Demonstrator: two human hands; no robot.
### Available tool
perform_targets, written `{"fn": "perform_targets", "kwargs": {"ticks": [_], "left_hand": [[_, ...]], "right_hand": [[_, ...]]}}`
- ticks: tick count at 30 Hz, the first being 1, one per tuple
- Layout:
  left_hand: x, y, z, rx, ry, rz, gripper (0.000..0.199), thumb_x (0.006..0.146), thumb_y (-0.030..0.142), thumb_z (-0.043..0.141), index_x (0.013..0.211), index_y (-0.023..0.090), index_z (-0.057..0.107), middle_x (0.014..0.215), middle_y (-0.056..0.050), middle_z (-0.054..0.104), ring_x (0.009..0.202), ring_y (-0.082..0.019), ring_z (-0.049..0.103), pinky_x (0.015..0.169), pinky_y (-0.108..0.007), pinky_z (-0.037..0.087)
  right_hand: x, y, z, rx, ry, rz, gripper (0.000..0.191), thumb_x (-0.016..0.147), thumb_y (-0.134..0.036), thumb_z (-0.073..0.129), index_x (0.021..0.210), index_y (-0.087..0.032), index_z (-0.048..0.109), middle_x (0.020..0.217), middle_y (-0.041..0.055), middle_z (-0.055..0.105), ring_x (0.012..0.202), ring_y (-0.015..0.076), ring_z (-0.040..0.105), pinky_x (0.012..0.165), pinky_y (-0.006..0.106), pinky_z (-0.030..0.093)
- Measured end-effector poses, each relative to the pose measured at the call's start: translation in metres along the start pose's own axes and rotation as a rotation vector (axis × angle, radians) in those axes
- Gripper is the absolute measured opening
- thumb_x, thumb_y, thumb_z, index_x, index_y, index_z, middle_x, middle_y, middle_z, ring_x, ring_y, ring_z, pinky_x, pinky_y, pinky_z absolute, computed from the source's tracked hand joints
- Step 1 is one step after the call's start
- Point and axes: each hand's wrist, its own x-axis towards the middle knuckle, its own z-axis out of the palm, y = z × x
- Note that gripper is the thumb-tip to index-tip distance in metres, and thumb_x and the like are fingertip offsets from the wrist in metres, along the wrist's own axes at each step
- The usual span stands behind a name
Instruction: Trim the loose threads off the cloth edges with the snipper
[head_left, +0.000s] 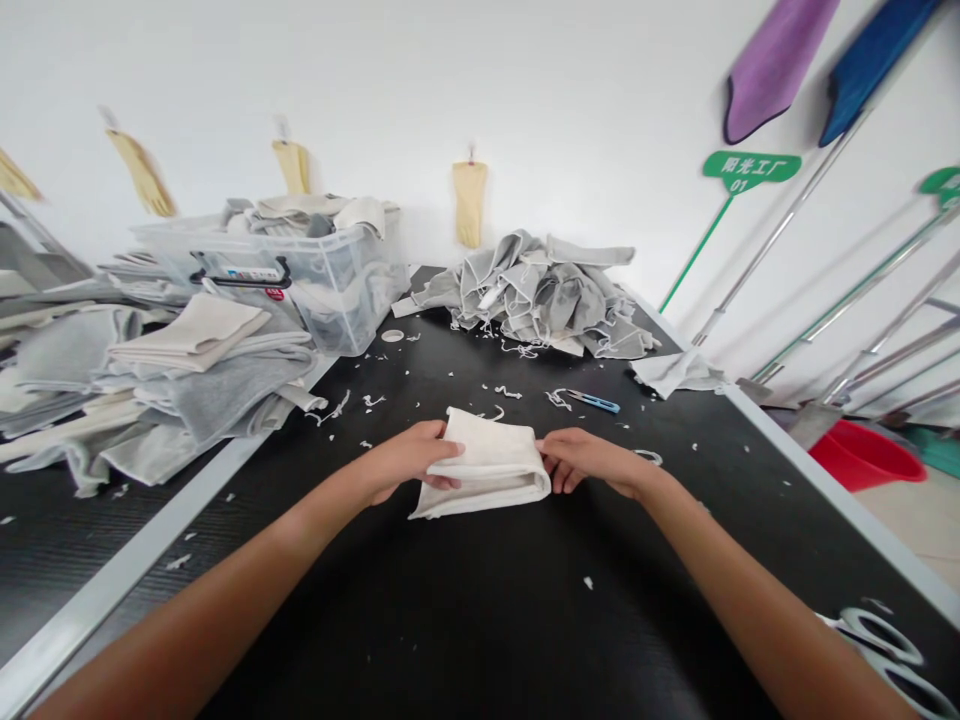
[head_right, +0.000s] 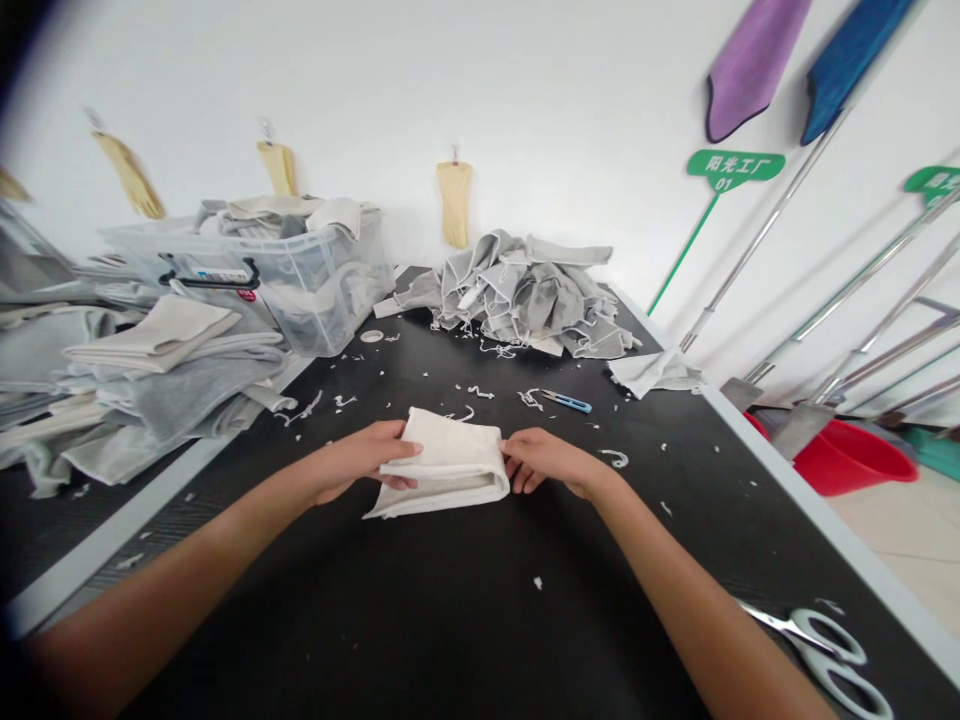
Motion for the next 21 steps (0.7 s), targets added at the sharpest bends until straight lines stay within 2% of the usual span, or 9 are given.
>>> {"fn": "perform_targets", "kwargs": {"ticks": [4,7,10,12,13,15,17,19,21], "left_hand": [[-0.010,-0.026,-0.007,0.071,0.061,-0.016,0.043,0.086,0.043,0.065,0.118,0.016,0.057,0.106,-0.009,0.071,0.080,-0.022,0.072,0.074,-0.038,0.061],[-0.014,-0.036,-0.013,0.339,0.142,0.021,0.031,0.090,0.042,0.059,0.108,0.017,0.057,0.096,-0.007,0.068,0.083,-0.023,0.069,0.071,-0.036,0.058],[-0.019,-0.035,-0.008,0.770,0.393,0.193,0.019,0.093,0.034,0.057,0.102,0.018,0.058,0.095,-0.007,0.067,0.093,-0.026,0.066,0.084,-0.041,0.054],[-0.022,-0.033,0.004,0.978,0.558,0.375,0.018,0.096,0.028,0.052,0.109,0.018,0.059,0.104,-0.010,0.069,0.103,-0.028,0.063,0.096,-0.046,0.049],[-0.024,-0.032,0.012,1.040,0.594,0.469,0.021,0.098,0.027,0.050,0.114,0.018,0.060,0.112,-0.011,0.068,0.109,-0.029,0.061,0.101,-0.047,0.047],[-0.027,-0.036,0.030,1.118,0.540,0.628,0.029,0.101,0.028,0.048,0.127,0.021,0.060,0.128,-0.011,0.065,0.121,-0.029,0.057,0.105,-0.047,0.046],[-0.029,-0.046,0.046,1.180,0.421,0.731,0.038,0.103,0.033,0.048,0.140,0.025,0.056,0.143,-0.010,0.059,0.135,-0.030,0.050,0.112,-0.049,0.043],[-0.030,-0.059,0.055,1.229,0.339,0.768,0.044,0.104,0.037,0.047,0.147,0.028,0.052,0.148,-0.007,0.057,0.141,-0.030,0.047,0.119,-0.052,0.037],[-0.030,-0.071,0.058,1.277,0.322,0.770,0.048,0.105,0.041,0.046,0.150,0.027,0.051,0.150,-0.007,0.057,0.146,-0.031,0.043,0.124,-0.053,0.031]], "right_hand": [[0.002,-0.002,0.010,-0.049,0.010,0.034,0.054,0.096,-0.070,0.055,0.099,-0.017,0.063,0.090,0.0089,0.074,0.063,0.0141,0.069,0.055,0.023,0.053],[0.009,0.001,0.016,-0.137,0.059,0.058,0.048,0.097,-0.066,0.056,0.097,-0.018,0.062,0.086,0.0076,0.074,0.057,0.0145,0.067,0.049,0.023,0.051],[0.014,0.003,0.022,-0.319,0.193,0.072,0.034,0.097,-0.053,0.061,0.091,-0.019,0.062,0.074,0.0033,0.070,0.051,0.0138,0.063,0.047,0.023,0.046],[0.014,0.002,0.027,-0.459,0.331,-0.031,0.022,0.095,-0.041,0.064,0.087,-0.021,0.062,0.071,0.0008,0.067,0.056,0.0139,0.062,0.053,0.024,0.046],[0.013,0.000,0.029,-0.508,0.393,-0.127,0.017,0.095,-0.036,0.064,0.087,-0.021,0.063,0.073,0.0005,0.067,0.062,0.0145,0.063,0.058,0.025,0.047],[0.009,-0.004,0.035,-0.543,0.437,-0.374,0.010,0.097,-0.031,0.061,0.094,-0.023,0.066,0.086,0.0016,0.069,0.079,0.0163,0.065,0.072,0.027,0.050],[0.005,-0.007,0.040,-0.542,0.351,-0.574,0.015,0.101,-0.029,0.055,0.105,-0.024,0.069,0.101,0.0036,0.070,0.094,0.0179,0.065,0.085,0.030,0.050],[0.003,-0.008,0.042,-0.585,0.228,-0.667,0.019,0.104,-0.028,0.052,0.108,-0.024,0.071,0.107,0.0048,0.069,0.102,0.0192,0.063,0.094,0.032,0.048],[0.003,-0.006,0.040,-0.673,0.208,-0.649,0.022,0.104,-0.026,0.052,0.103,-0.023,0.073,0.102,0.0058,0.069,0.101,0.0208,0.062,0.095,0.034,0.047]]}}
